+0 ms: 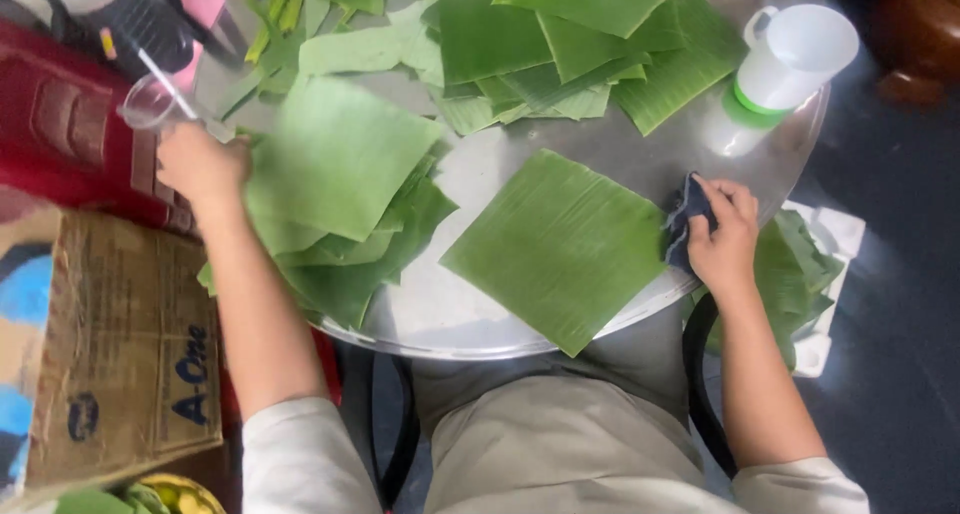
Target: Wiping individual banana leaves with a cloth to clean them and stacking them on a table.
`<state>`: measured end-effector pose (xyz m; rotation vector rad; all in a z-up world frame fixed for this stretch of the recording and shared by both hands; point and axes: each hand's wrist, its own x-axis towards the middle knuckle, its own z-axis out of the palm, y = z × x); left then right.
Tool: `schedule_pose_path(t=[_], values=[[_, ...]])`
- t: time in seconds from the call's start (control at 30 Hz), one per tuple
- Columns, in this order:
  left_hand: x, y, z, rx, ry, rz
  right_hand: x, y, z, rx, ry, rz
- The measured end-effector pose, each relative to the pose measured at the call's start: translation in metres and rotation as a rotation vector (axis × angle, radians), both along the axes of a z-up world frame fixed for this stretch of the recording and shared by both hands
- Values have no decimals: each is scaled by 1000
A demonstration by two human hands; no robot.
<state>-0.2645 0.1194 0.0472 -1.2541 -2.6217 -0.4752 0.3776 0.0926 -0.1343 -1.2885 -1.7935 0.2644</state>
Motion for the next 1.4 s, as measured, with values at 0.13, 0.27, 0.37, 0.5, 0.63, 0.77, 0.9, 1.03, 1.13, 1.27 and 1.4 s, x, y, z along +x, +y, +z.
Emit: schedule_pose_path(t=[0.13, 0.27, 0.37, 0.5, 0.63, 0.77, 0.9, 1.03, 1.13, 1.27, 1.4], values=[[78, 94, -80, -30, 374, -312, -7, -4, 8, 20, 53, -56], [213, 140, -111, -106, 352, -572, -5, -8, 7, 6, 83, -51], [249, 163, -126, -128, 356, -692, -1, -9, 0, 84, 42, -54], [240, 194, -147, -52, 541, -763, 0, -9, -2, 100, 46, -75], [220, 215, -165, 11, 614, -886, 0, -7, -7, 72, 78, -98], [226, 202, -146, 92, 604, -920, -2, -6, -4, 102, 88, -83], [237, 205, -147, -94, 503, -925, -7, -12, -1, 90, 109, -97], [245, 227, -176, -30, 617, -943, -4, -10, -7, 114, 115, -88], [243, 219, -165, 47, 674, -934, -6, -12, 1, 114, 110, -79], [251, 202, -125, 26, 715, -923, -6, -10, 5, 107, 94, -85], [282, 122, -95, 218, 754, -1020, -3, -12, 4, 100, 108, -87]])
